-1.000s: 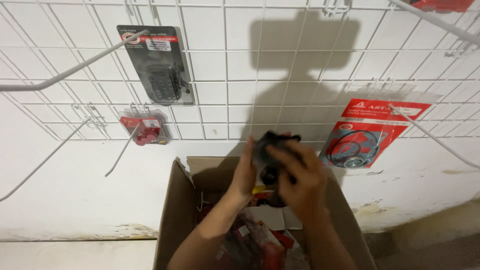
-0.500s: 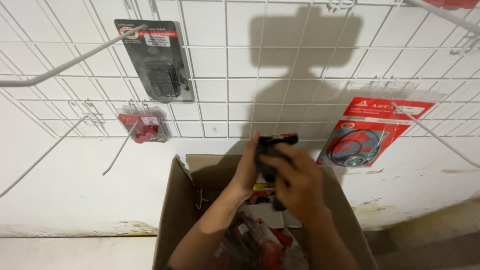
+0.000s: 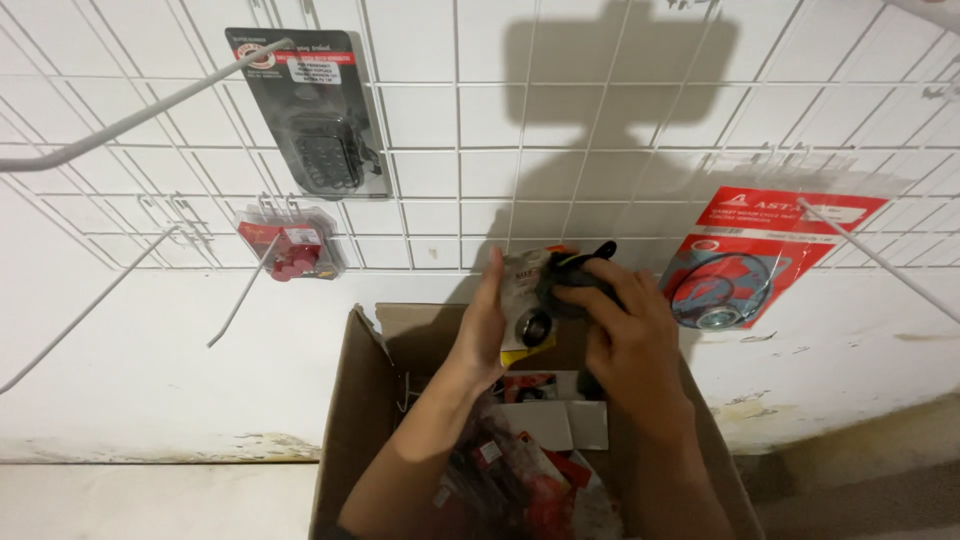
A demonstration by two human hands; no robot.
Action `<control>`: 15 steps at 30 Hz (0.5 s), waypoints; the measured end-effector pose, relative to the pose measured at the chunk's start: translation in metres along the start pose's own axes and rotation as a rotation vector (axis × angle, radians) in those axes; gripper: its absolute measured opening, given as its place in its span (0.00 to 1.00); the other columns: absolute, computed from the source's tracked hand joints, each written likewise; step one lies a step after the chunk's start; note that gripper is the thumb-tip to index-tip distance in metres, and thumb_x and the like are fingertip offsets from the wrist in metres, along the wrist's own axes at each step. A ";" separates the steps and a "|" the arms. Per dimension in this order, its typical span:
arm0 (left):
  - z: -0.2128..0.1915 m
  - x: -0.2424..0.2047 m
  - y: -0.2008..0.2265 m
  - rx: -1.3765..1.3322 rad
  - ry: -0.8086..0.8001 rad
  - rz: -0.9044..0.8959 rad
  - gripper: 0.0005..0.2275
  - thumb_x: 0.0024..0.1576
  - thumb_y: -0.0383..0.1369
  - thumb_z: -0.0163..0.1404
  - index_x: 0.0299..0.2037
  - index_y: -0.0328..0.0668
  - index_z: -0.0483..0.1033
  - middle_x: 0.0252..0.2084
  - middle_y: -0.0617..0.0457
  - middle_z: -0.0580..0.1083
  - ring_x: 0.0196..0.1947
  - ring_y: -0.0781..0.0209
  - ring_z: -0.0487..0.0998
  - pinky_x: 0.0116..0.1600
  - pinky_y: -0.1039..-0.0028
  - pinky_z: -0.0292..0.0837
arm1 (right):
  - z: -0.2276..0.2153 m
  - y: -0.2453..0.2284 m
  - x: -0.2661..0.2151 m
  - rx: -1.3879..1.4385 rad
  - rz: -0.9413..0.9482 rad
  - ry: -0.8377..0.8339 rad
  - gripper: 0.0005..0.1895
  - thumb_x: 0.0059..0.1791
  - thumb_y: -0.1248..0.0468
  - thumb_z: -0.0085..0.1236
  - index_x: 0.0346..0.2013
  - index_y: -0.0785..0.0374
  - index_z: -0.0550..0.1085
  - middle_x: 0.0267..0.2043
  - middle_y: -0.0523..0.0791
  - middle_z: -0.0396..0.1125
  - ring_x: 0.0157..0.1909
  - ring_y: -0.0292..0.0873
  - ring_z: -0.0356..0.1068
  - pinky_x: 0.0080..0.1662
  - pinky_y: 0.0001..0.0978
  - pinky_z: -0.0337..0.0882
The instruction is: The person wipes packaged auto parts and hangs them on a wire storage rack.
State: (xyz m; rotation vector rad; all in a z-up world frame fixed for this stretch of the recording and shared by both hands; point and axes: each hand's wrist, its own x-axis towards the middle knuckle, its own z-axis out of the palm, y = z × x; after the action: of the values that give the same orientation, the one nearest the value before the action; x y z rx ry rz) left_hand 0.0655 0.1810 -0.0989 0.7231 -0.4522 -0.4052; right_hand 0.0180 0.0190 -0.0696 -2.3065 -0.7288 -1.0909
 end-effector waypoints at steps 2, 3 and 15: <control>0.002 0.000 -0.002 0.038 0.025 0.015 0.33 0.66 0.58 0.27 0.65 0.37 0.69 0.57 0.45 0.75 0.57 0.54 0.76 0.60 0.66 0.74 | 0.002 -0.003 -0.001 0.000 -0.008 0.006 0.25 0.35 0.78 0.54 0.44 0.56 0.79 0.54 0.47 0.69 0.50 0.56 0.68 0.51 0.47 0.70; 0.003 0.000 -0.003 0.076 0.052 0.030 0.34 0.65 0.58 0.27 0.65 0.38 0.70 0.57 0.46 0.75 0.57 0.55 0.76 0.60 0.67 0.74 | 0.003 -0.004 -0.002 0.002 -0.015 0.013 0.26 0.35 0.78 0.54 0.44 0.57 0.79 0.54 0.47 0.69 0.49 0.56 0.68 0.50 0.47 0.70; 0.002 0.002 0.001 0.036 0.255 0.190 0.40 0.63 0.62 0.22 0.64 0.32 0.69 0.54 0.42 0.75 0.54 0.50 0.77 0.58 0.61 0.75 | -0.004 -0.012 -0.005 0.091 0.200 -0.126 0.21 0.40 0.73 0.60 0.48 0.60 0.76 0.48 0.50 0.68 0.45 0.56 0.72 0.43 0.43 0.72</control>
State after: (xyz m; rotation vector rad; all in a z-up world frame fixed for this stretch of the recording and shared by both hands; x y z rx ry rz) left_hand 0.0659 0.1797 -0.0962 0.7485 -0.2847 -0.1236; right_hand 0.0056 0.0238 -0.0693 -2.3273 -0.5668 -0.8136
